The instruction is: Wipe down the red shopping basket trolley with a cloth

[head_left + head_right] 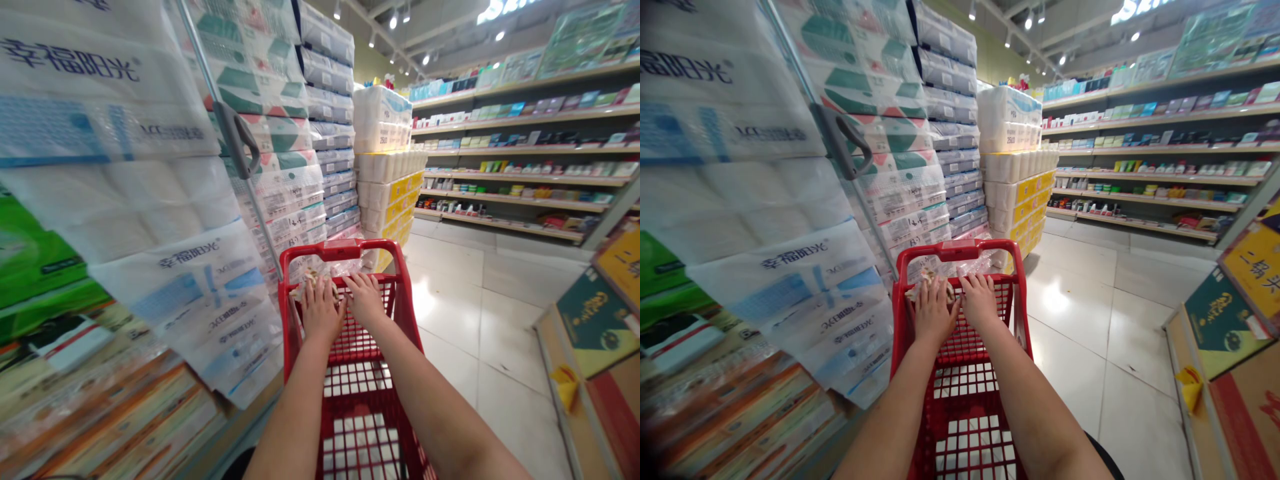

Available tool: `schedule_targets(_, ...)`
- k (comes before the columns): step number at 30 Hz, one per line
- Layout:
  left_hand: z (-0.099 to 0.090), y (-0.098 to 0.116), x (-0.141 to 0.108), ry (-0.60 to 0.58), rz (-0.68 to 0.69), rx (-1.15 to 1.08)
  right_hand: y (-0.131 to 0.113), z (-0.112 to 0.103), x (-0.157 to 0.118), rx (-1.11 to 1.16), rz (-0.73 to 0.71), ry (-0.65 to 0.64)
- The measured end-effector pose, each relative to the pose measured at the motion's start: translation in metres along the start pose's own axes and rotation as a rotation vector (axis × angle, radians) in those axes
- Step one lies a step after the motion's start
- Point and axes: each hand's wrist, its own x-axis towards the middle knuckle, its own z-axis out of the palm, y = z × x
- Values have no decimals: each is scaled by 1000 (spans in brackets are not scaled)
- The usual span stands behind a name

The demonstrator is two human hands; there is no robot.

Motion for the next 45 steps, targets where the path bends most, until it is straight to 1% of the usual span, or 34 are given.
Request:
schedule_targets(3,-2,-3,0,-55,-7,20,2,1,-1,-6,-9,13)
schedule_targets(5,-3,-10,0,-66,-66,36,3,3,-3,-10,-20,22)
schedule_targets(8,-4,-18,-1,-55,-189,41,3,6,-4,-15,-35,33)
schedule_targets(9,-4,-20,-1,-59,-199,30,3,7,-4,-18,-35,40)
schedule_targets(10,-3,-21,-1,-71,-186,12,3,8,-4,-23,-34,47)
schedule_targets(13,-2,-22,-1,-119,-89,-50,3,12,-5,-39,-41,66)
schedule_targets(14,-2,-23,-1,-127,-80,-64,3,13,-6,-45,-45,69)
schedule_targets(17,-3,-26,-1,-109,-123,-77,4,15,-7,-61,-49,74)
schedule_targets(18,-3,-27,-2,-106,-119,-80,4,15,-7,-65,-49,75)
schedule_targets(22,-2,-27,-2,-143,40,-101,3,15,-7,-73,-48,76)
schedule_targets(23,-2,-26,-2,-135,34,-95,3,15,-6,-74,-47,75)
schedule_targets(26,0,-24,-4,-73,-99,-53,2,16,-6,-74,-40,77)
schedule_targets(27,1,-22,-4,-67,-111,-42,2,16,-6,-74,-36,78)
schedule_targets(28,2,-20,-5,-74,-85,-38,2,16,-6,-75,-34,78)
schedule_targets(31,4,-15,-7,-116,64,-55,2,17,-6,-82,-34,74)
schedule_targets(32,3,-15,-6,-117,69,-59,2,17,-6,-83,-36,73)
schedule_targets(33,3,-15,-6,-109,34,-60,2,17,-6,-83,-40,69)
schedule_targets(36,2,-20,-5,-73,-143,-45,2,16,-5,-75,-47,62)
schedule_targets(37,2,-22,-4,-75,-157,-42,2,16,-5,-72,-47,62)
schedule_targets(40,2,-23,-3,-101,-74,-32,1,15,-4,-64,-38,58)
schedule_targets(41,3,-23,-3,-96,-68,-26,0,14,-4,-61,-36,52)
schedule_targets(42,3,-23,-2,-83,-81,-22,-1,12,-4,-57,-32,44)
schedule_targets(44,4,-24,-1,-46,-176,-15,-3,9,-3,-46,-22,23)
schedule_targets(45,5,-24,0,-38,-196,-21,-4,8,-2,-38,-14,14)
